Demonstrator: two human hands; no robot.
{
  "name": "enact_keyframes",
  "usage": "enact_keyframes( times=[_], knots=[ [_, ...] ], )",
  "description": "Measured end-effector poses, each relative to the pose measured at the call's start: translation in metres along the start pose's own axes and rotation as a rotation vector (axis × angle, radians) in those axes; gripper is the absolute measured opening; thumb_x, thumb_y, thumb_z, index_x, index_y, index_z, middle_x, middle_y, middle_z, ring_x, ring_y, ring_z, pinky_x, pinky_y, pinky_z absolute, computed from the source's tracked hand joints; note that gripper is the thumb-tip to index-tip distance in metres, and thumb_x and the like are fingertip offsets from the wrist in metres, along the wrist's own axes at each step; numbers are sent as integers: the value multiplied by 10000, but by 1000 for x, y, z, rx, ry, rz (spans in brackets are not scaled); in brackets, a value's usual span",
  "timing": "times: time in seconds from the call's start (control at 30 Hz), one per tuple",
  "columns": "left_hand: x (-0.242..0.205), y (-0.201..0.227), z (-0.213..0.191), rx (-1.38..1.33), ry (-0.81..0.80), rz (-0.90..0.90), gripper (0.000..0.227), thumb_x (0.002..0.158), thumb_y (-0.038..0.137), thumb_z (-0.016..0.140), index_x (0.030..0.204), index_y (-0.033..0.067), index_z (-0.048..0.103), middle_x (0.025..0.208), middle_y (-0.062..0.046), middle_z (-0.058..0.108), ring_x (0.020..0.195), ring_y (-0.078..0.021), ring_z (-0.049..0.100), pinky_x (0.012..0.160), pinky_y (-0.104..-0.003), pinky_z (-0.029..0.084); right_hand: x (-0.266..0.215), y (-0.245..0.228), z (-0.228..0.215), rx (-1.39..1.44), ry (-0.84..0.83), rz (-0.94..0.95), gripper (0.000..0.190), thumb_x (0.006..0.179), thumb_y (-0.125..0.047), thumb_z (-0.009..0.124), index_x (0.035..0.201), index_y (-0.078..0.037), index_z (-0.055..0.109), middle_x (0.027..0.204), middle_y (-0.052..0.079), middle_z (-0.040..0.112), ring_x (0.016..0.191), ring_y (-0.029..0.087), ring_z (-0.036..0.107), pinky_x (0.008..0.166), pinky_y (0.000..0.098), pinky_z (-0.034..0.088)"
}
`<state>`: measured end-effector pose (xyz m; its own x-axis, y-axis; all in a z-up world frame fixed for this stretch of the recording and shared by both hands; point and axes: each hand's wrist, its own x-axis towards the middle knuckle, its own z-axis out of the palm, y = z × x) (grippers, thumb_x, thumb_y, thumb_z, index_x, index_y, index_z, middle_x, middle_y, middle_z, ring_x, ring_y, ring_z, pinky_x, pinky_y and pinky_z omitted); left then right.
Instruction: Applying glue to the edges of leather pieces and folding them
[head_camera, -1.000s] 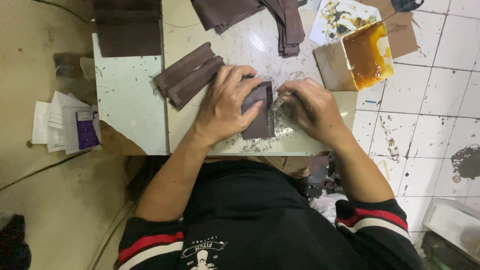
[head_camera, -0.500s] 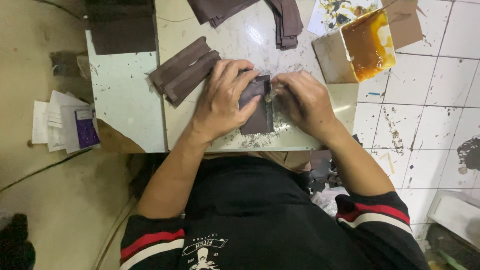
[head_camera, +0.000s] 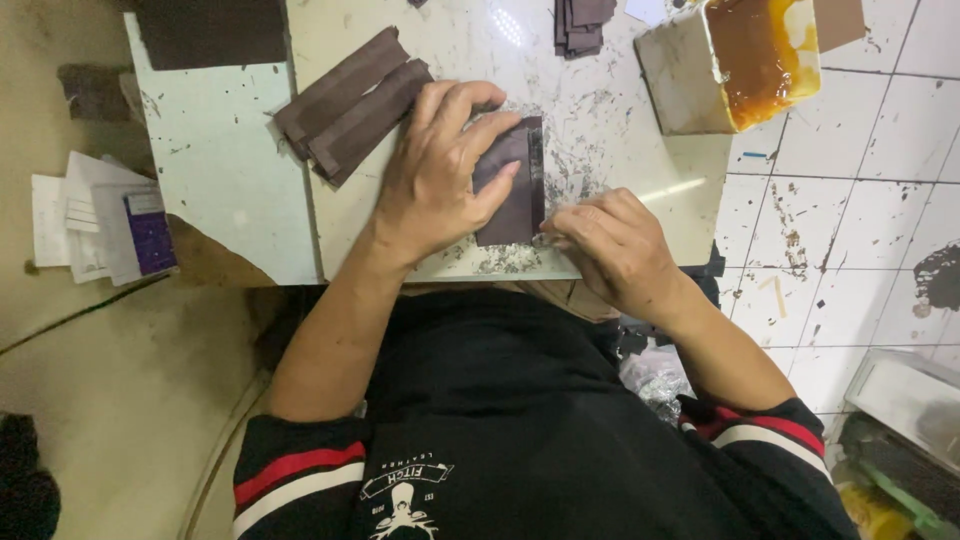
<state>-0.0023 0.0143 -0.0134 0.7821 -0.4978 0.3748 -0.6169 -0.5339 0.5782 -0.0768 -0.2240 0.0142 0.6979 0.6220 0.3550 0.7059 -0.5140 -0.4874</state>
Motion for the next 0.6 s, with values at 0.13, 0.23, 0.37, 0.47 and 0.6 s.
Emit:
enact_keyframes(
  times=[0.13,0.23,0.37,0.47,0.6],
  knots=[
    [-1,-1,2,1,-7,-13,417,865,205,860,1191,1,699,1218,-128,596,1150,-316,499,996,-441,507,4,-4,-14,76,-34,74,121,1074,-66,530,1120,22,598,1028,130,691,854,320,603,794,393,431],
    [-1,1,-1,-14,-1,-7,400,865,191,850,1175,-1,686,1206,-129,598,1143,-316,502,1002,-436,488,8,-5,-16,93,-4,126,119,1079,-86,541,1100,11,607,995,107,687,813,293,589,789,383,425],
    [-2,-2,4,-14,-4,1,401,873,215,842,1185,22,680,1205,-120,626,1148,-313,510,993,-431,499,2,-2,-6,43,11,59,157,1075,-32,472,1139,32,601,1040,154,704,858,321,622,794,392,436],
    [-3,-3,4,-32,-40,-21,387,897,230,809,1204,41,669,1235,-120,633,1171,-318,520,1017,-458,485,-10,1,-9,14,-84,9,202,1072,-110,507,1167,41,601,1051,155,699,873,337,596,789,404,430],
    [-12,-16,23,-90,20,37,401,848,169,809,1224,142,671,1135,-46,643,1140,-299,561,910,-448,455,-15,-4,-18,138,102,135,164,1029,-117,601,1125,-29,700,939,90,714,826,324,671,753,412,523]
  ],
)
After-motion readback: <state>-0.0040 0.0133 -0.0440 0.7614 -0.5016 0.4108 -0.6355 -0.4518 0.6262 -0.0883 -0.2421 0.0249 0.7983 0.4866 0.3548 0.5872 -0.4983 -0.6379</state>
